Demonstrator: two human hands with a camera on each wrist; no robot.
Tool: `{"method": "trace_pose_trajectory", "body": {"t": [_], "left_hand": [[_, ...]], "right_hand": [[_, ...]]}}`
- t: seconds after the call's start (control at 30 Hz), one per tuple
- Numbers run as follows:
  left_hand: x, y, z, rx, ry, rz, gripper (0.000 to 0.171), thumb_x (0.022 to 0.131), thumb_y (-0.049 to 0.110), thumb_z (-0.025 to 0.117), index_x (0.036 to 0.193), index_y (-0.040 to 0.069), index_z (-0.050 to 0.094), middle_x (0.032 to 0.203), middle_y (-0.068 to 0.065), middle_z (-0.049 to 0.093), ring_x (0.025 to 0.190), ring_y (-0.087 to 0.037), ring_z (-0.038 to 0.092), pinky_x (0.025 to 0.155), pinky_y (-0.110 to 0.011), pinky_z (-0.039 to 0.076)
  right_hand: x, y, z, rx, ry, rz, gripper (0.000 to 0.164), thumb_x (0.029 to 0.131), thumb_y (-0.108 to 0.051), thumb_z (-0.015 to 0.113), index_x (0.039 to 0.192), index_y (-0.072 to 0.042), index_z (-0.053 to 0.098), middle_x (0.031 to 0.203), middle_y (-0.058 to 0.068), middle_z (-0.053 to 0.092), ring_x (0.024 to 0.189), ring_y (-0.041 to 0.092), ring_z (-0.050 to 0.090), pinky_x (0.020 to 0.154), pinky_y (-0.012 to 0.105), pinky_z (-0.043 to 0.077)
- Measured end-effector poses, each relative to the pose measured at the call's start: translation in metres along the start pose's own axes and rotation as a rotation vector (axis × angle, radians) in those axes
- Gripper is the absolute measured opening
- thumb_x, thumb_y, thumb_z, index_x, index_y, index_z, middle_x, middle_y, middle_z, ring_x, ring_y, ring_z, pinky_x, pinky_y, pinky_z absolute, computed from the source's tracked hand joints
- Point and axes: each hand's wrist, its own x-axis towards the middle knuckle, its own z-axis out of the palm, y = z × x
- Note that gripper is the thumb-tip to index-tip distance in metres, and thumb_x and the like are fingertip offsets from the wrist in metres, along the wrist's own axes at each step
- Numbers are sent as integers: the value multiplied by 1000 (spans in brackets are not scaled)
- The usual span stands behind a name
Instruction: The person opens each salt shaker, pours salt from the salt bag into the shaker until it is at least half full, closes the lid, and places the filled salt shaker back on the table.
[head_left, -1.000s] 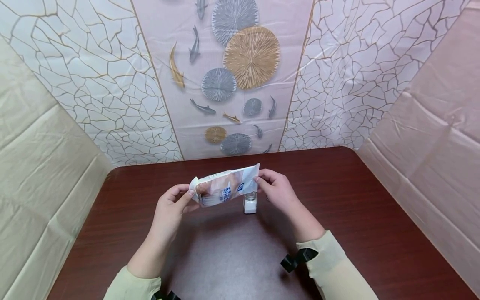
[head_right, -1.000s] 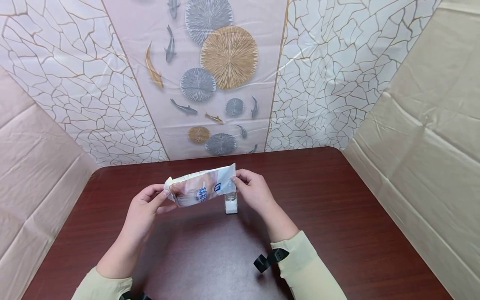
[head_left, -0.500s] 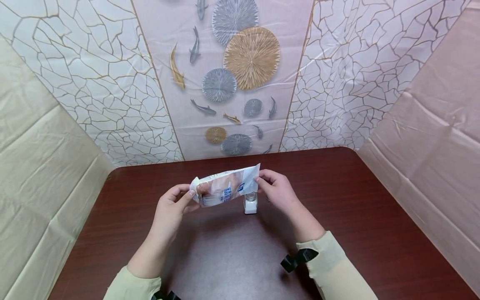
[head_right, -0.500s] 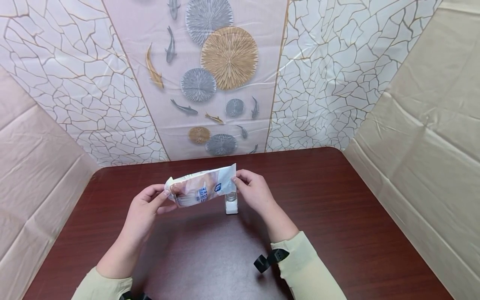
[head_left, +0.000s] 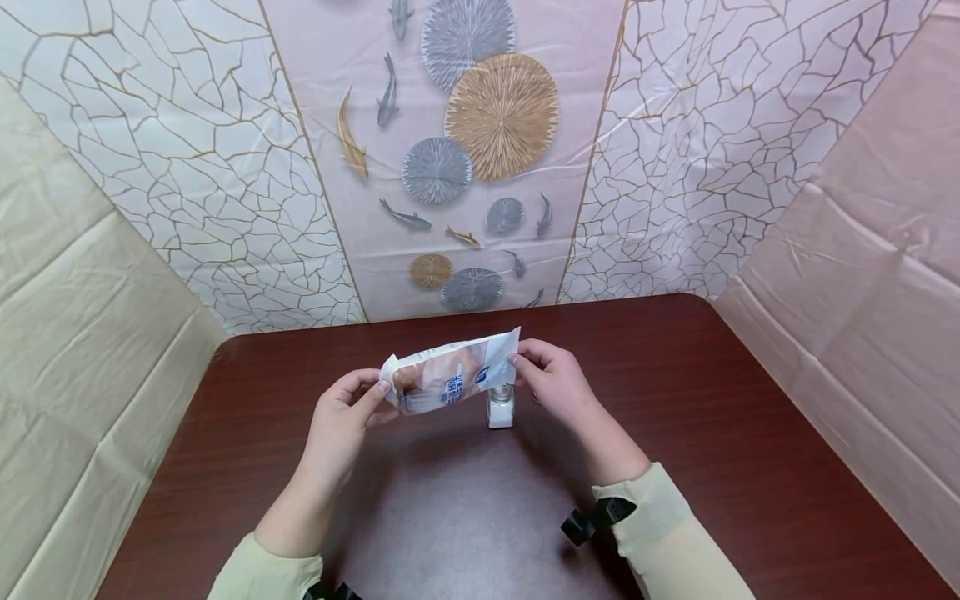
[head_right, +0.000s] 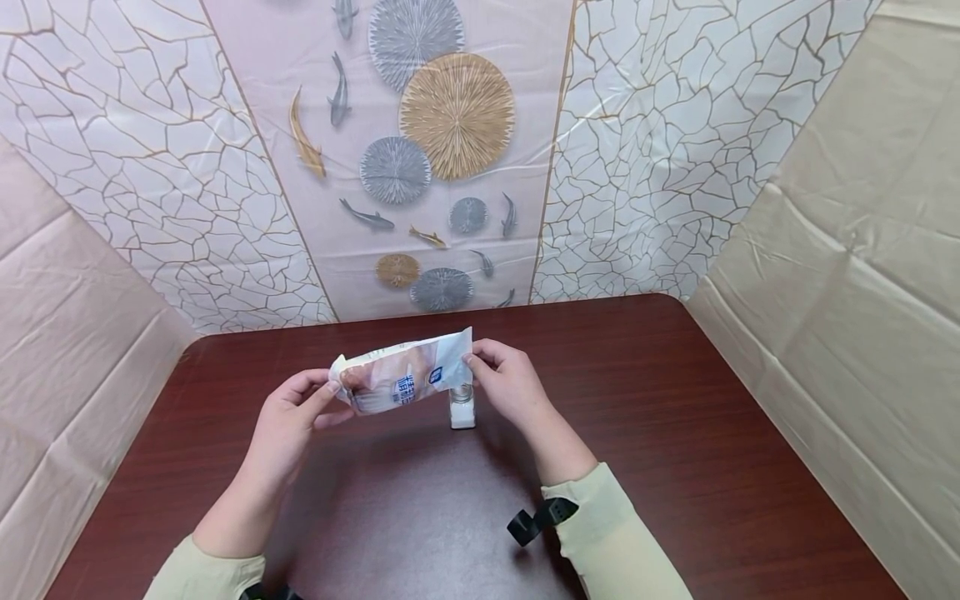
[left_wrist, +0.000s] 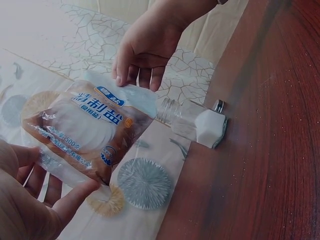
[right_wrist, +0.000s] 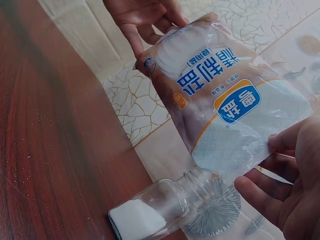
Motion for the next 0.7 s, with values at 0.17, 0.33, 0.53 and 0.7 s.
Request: {"method": "trace_pose_trajectory", "body": {"t": [0.17, 0.33, 0.53, 0.7], "left_hand": [[0, -1, -1, -11, 2, -2, 20, 96, -1, 60, 115, -9, 60, 101, -9, 62, 93, -21, 63, 78, -41, 59], [0, -2, -1, -15, 3, 5, 20, 96, -2, 59, 115, -9, 60, 101, -9, 62, 93, -20, 63, 78, -41, 60], [0, -3, -1, -11, 4, 5, 20, 96, -2, 60, 115, -9, 60, 101, -8, 62, 93, -21, 63, 78, -40, 60], [0, -4, -1, -20, 3, 10, 20, 96, -3, 59, 115, -9, 60, 101, -8, 62, 93, -20, 64, 78, -41, 60]], "right_hand": [[1, -1, 0, 1, -2, -1, 15, 98, -16, 62, 108, -10, 71, 92, 9, 71, 71, 20, 66, 48, 32, 48], [1, -1, 0, 4, 2, -6, 14, 98, -15, 62, 107, -9, 71, 93, 9, 71, 71, 21, 66, 49, 31, 48], [1, -1, 0, 3, 3, 2, 14, 98, -15, 62, 107, -10, 71, 91, 9, 70, 70, 21, 64, 48, 31, 47], [1, -1, 0, 0, 3, -2, 14, 98, -15, 62, 107, -10, 71, 90, 9, 70, 70, 21, 64, 48, 31, 47]]}}
